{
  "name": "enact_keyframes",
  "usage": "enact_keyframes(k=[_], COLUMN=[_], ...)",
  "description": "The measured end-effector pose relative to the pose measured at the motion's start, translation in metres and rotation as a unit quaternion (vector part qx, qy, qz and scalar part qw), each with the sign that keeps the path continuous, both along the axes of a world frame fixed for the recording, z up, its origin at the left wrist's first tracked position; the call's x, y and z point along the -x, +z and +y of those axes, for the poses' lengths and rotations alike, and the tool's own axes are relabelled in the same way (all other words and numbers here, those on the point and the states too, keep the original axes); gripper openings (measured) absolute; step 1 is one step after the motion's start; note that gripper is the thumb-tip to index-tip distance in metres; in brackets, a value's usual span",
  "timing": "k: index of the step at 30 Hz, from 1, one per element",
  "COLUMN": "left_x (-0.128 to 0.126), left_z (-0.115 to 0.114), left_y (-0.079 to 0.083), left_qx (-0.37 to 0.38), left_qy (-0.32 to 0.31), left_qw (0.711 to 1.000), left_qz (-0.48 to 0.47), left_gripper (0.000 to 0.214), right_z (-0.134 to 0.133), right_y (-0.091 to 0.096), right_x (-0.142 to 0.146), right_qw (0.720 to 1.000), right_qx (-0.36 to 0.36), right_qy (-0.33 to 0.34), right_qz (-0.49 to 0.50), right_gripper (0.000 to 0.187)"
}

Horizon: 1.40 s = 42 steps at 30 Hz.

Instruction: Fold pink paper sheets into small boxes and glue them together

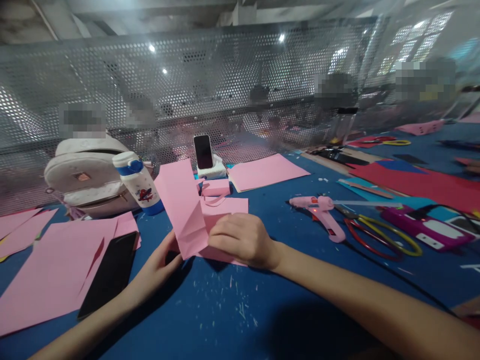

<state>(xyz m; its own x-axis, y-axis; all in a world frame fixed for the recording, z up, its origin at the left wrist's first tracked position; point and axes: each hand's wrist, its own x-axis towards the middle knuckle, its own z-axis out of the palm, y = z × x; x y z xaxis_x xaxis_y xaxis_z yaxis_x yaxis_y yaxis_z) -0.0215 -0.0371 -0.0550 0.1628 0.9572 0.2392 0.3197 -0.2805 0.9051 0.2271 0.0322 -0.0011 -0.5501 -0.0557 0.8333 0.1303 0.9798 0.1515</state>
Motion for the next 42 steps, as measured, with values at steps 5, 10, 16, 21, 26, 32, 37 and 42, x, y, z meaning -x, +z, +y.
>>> enact_keyframes(k=[5, 10, 16, 21, 26, 32, 37, 42], left_x=[-0.001, -0.014, -0.01, -0.002, -0.002, -0.001, 0.0, 0.001], left_z=[-0.007, -0.022, -0.022, -0.016, -0.015, -0.015, -0.013, -0.013], left_y=[-0.006, 0.026, 0.039, 0.033, 0.032, 0.032, 0.03, 0.027], left_qx=[-0.052, -0.205, -0.252, -0.294, -0.317, -0.319, -0.326, -0.341], left_qy=[0.049, 0.051, 0.028, 0.023, 0.03, 0.04, 0.052, 0.059], left_qw=[0.995, 0.96, 0.905, 0.875, 0.863, 0.863, 0.857, 0.846], left_qz=[0.068, 0.182, 0.343, 0.385, 0.392, 0.39, 0.395, 0.407], left_gripper=[0.088, 0.099, 0.063, 0.064, 0.059, 0.055, 0.055, 0.057], right_z=[-0.003, -0.004, -0.007, -0.007, -0.006, -0.005, -0.002, -0.004], right_y=[-0.002, -0.002, -0.002, -0.003, -0.004, -0.004, -0.004, 0.0], right_x=[0.003, 0.005, 0.008, 0.007, 0.006, 0.005, 0.005, 0.004], right_qw=[1.0, 0.999, 0.999, 0.999, 0.999, 0.999, 0.999, 0.999], right_qx=[-0.008, 0.011, 0.003, 0.01, 0.018, 0.011, 0.006, 0.007], right_qy=[-0.009, -0.004, -0.002, -0.005, -0.003, -0.01, -0.007, -0.001], right_qz=[-0.016, -0.032, -0.033, -0.044, -0.05, -0.049, -0.046, -0.047], right_gripper=[0.025, 0.026, 0.015, 0.014, 0.015, 0.011, 0.01, 0.007])
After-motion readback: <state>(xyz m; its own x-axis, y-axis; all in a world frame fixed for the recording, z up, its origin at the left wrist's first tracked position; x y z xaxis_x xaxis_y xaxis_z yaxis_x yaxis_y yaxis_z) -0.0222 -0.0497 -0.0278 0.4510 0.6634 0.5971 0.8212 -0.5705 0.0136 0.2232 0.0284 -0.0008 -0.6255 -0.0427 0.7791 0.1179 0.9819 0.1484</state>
